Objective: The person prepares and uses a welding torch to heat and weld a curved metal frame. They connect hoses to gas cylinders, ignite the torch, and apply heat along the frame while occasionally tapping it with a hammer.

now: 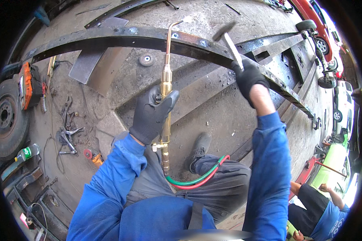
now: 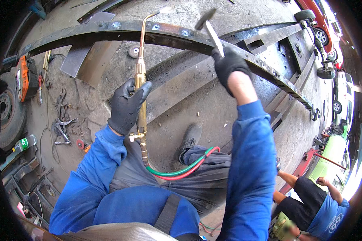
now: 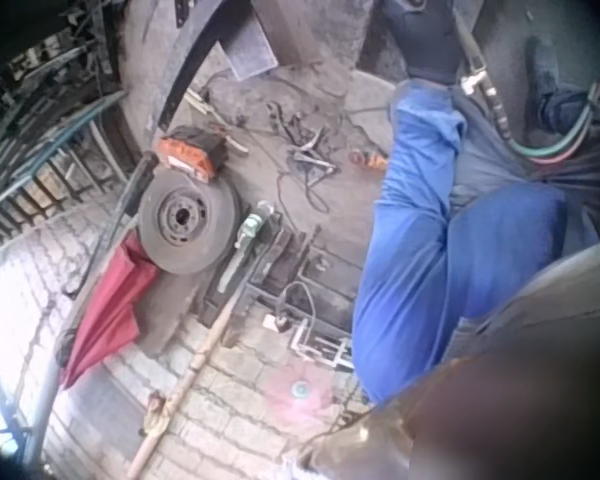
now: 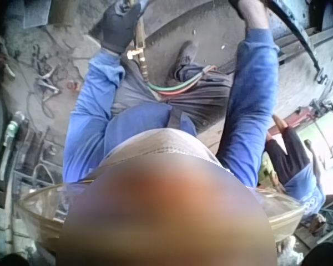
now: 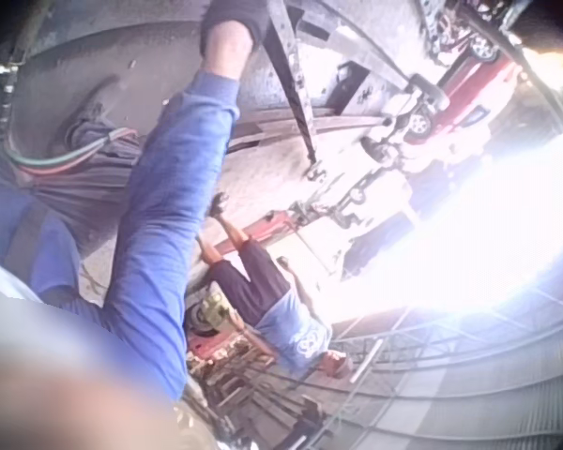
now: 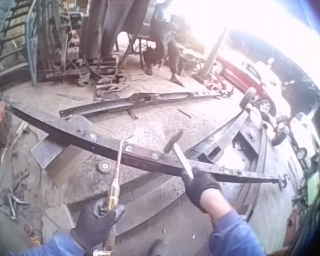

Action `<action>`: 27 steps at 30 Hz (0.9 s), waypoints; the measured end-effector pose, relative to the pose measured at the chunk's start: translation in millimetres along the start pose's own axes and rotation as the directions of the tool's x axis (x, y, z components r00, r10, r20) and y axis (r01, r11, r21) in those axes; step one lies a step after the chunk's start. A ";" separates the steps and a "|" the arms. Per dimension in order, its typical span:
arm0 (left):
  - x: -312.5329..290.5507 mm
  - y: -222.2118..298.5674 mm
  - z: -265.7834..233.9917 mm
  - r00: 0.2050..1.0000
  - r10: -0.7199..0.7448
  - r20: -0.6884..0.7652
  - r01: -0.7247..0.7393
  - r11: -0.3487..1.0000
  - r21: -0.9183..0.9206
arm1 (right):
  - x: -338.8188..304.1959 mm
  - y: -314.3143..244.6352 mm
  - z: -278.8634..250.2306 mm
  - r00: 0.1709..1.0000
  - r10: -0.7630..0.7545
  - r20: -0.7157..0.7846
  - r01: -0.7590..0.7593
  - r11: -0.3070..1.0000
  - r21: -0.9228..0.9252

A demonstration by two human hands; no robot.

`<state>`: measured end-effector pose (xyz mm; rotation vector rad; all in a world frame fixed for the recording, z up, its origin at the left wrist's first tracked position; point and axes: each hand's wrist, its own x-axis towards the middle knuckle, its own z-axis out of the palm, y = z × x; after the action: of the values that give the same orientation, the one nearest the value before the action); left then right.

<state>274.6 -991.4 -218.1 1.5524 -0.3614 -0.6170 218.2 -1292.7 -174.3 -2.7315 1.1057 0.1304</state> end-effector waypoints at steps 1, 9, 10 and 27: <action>0.3 -0.8 0.1 1.000 -0.001 0.007 0.002 1.000 -0.015 | 1.9 8.5 -15.8 0.993 -0.029 -0.116 0.029 1.000 0.000; 8.0 -7.2 0.4 1.000 -0.001 0.004 0.001 1.000 -0.020 | -20.4 -15.6 14.8 0.859 -0.224 -0.461 0.227 0.973 -0.051; 8.3 -7.5 1.6 1.000 0.001 -0.002 -0.001 1.000 -0.016 | -18.3 -18.5 18.5 0.890 -0.244 -0.386 0.210 0.969 -0.128; 12.7 -6.3 -0.5 0.998 0.055 -0.022 -0.056 0.995 -0.085 | 2.4 -13.4 -48.1 0.949 -0.229 -0.218 0.278 0.932 0.233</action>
<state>284.2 -997.7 -226.4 1.4613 -0.3575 -0.5663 229.7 -1295.0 -125.7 -2.6531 0.7339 -0.2957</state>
